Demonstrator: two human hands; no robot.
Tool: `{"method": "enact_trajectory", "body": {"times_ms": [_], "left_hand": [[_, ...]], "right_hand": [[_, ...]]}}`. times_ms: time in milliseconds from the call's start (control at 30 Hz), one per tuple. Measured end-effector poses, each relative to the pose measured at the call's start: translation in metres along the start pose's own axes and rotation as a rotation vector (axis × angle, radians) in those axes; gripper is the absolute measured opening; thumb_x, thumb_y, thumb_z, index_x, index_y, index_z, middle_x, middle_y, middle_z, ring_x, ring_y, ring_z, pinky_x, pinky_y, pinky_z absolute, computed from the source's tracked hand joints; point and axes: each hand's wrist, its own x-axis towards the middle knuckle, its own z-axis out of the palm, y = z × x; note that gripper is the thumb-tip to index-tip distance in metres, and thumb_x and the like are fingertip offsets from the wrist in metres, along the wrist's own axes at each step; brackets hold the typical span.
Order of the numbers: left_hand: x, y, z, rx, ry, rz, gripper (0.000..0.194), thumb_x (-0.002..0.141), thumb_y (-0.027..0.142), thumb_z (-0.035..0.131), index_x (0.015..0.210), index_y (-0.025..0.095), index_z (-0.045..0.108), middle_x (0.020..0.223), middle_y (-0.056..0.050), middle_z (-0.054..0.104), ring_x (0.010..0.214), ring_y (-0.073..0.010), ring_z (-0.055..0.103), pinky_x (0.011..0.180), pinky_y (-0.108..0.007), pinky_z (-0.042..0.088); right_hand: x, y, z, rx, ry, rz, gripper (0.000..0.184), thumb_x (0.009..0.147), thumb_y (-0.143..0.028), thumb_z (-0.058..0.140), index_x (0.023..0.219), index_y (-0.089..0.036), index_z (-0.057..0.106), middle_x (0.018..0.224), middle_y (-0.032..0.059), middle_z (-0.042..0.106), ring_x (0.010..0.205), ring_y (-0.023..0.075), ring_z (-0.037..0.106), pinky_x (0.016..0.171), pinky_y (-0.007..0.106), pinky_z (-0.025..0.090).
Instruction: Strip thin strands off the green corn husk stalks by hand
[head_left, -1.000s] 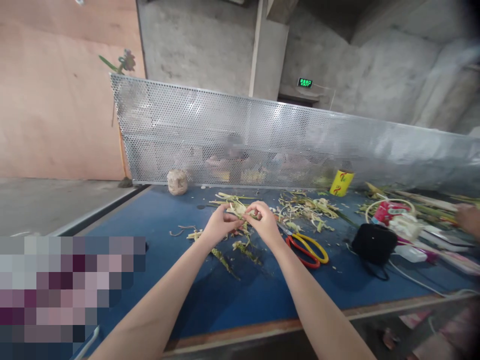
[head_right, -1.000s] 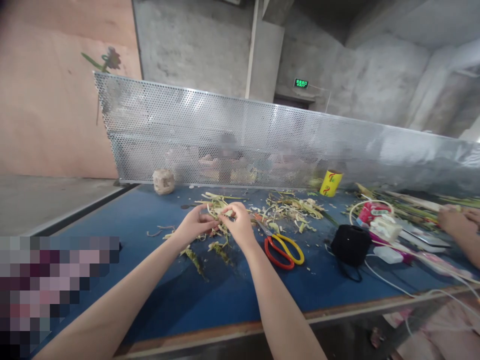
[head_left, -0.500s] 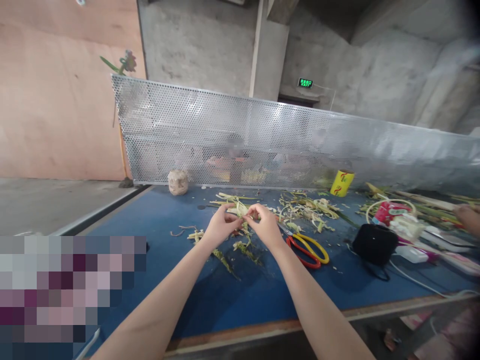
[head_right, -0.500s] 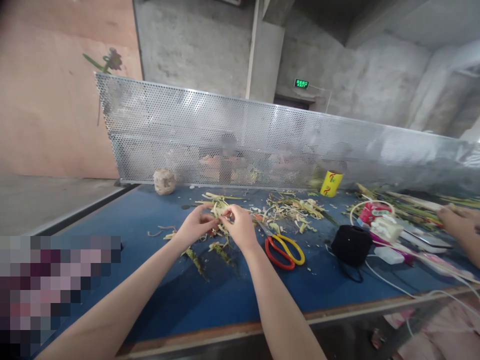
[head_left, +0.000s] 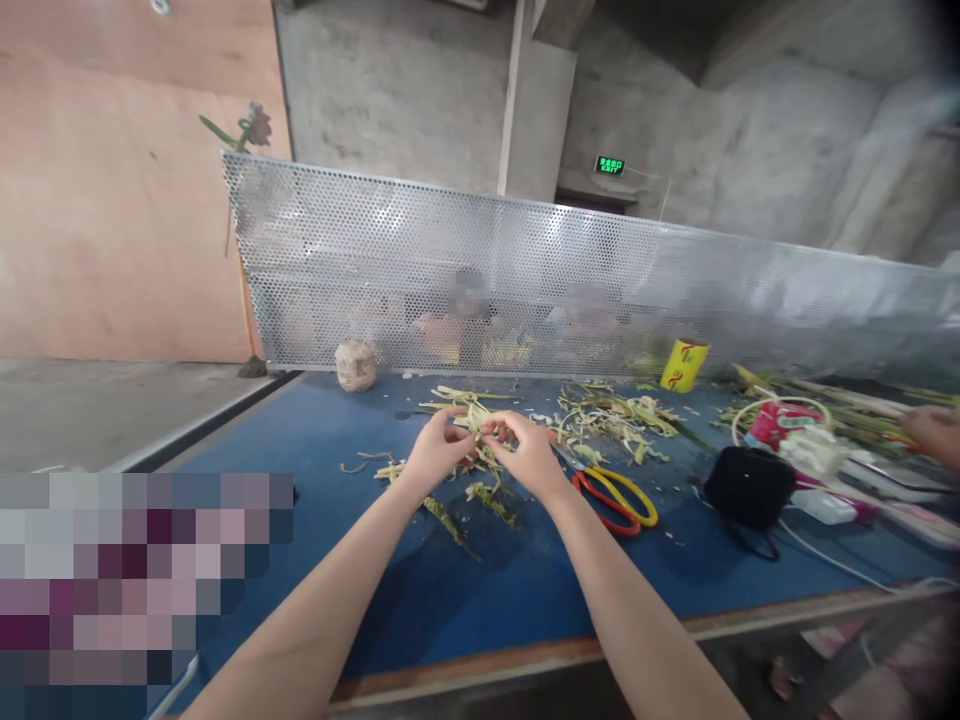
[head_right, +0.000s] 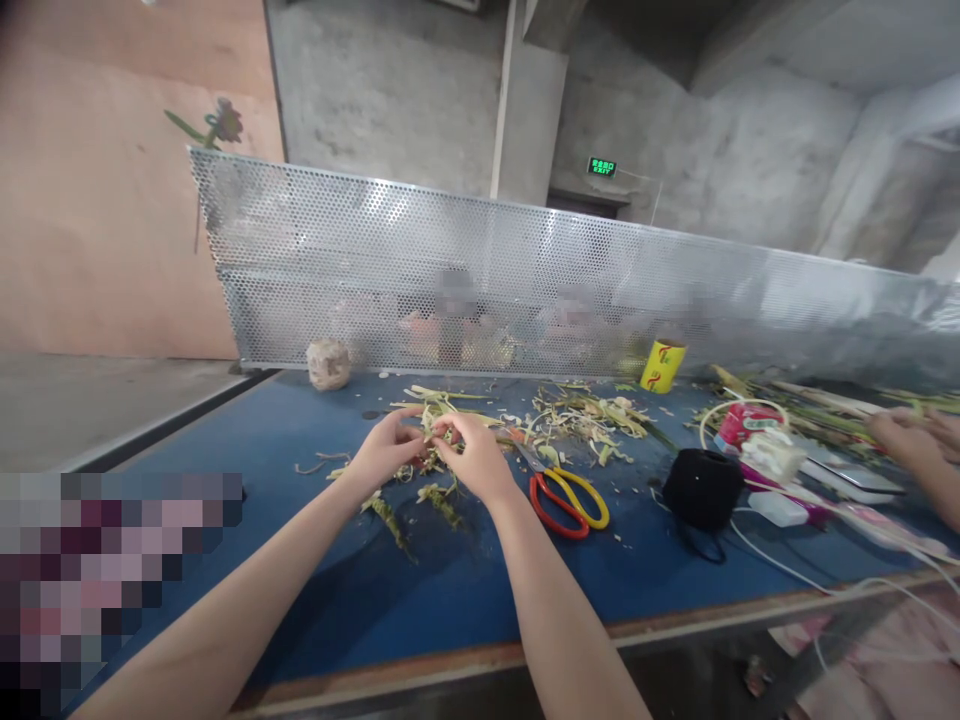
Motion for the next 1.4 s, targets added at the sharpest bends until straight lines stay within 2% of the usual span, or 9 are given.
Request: {"method": "enact_trajectory", "body": {"times_ms": [133,367,500,667,800,1067,1400], "left_hand": [[0.001,-0.002,-0.001,0.031,-0.005,0.023,0.049,0.064,0.018,0.06,0.108,0.012,0.039,0.05,0.007,0.054,0.047,-0.0103,0.054,0.049,-0.024,0.046],[0.002,-0.005,-0.001,0.13,-0.054,0.085,0.055,0.063,0.027,0.062,0.11,0.012,0.037,0.052,0.007,0.055,0.043,-0.0107,0.052,0.047,-0.024,0.043],[0.0,-0.007,0.0,0.207,-0.073,0.135,0.053,0.064,0.027,0.06,0.11,0.014,0.039,0.056,0.005,0.056,0.045,-0.011,0.052,0.048,-0.024,0.042],[-0.001,-0.007,-0.001,0.332,-0.038,0.22,0.052,0.065,0.025,0.058,0.113,0.016,0.039,0.062,0.003,0.058,0.055,-0.0123,0.053,0.057,-0.026,0.042],[-0.003,-0.005,-0.002,0.427,-0.036,0.266,0.059,0.065,0.022,0.057,0.119,0.015,0.035,0.071,-0.001,0.062,0.065,-0.015,0.055,0.065,-0.028,0.041],[-0.004,-0.005,-0.003,0.535,-0.076,0.304,0.059,0.066,0.019,0.054,0.122,0.014,0.035,0.066,-0.001,0.06,0.062,-0.0159,0.053,0.062,-0.027,0.04],[-0.007,-0.003,-0.002,0.547,-0.089,0.348,0.061,0.07,0.022,0.05,0.128,0.019,0.029,0.078,-0.003,0.063,0.07,-0.0169,0.057,0.065,-0.028,0.043]], "right_hand": [[0.0,-0.001,0.0,0.017,-0.015,0.0,0.017,0.074,-0.016,0.049,0.089,-0.021,0.056,0.081,0.0017,0.06,0.064,0.0136,0.05,0.062,0.025,0.04],[0.002,-0.001,-0.003,-0.018,-0.04,0.013,0.009,0.073,-0.015,0.051,0.074,-0.021,0.059,0.073,0.0009,0.058,0.067,0.0144,0.05,0.061,0.025,0.038],[0.002,0.002,-0.002,0.008,-0.035,0.07,0.006,0.072,-0.018,0.054,0.07,-0.021,0.059,0.073,0.0009,0.058,0.067,0.0144,0.049,0.061,0.024,0.037],[0.002,0.011,0.001,0.053,-0.049,0.168,0.009,0.069,-0.025,0.057,0.075,-0.02,0.058,0.067,-0.0007,0.056,0.052,0.0114,0.043,0.05,0.023,0.035],[0.001,0.013,0.002,0.091,-0.072,0.194,0.015,0.066,-0.024,0.058,0.081,-0.021,0.058,0.066,-0.002,0.055,0.053,0.0108,0.043,0.05,0.022,0.034],[0.002,0.01,0.002,0.159,-0.117,0.251,0.016,0.065,-0.026,0.06,0.079,-0.019,0.062,0.061,-0.0023,0.053,0.049,0.0101,0.04,0.049,0.022,0.034],[0.004,0.011,0.003,0.35,-0.126,0.304,0.012,0.066,-0.027,0.058,0.072,-0.018,0.052,0.062,-0.0038,0.05,0.05,0.0088,0.043,0.049,0.021,0.036]]}}
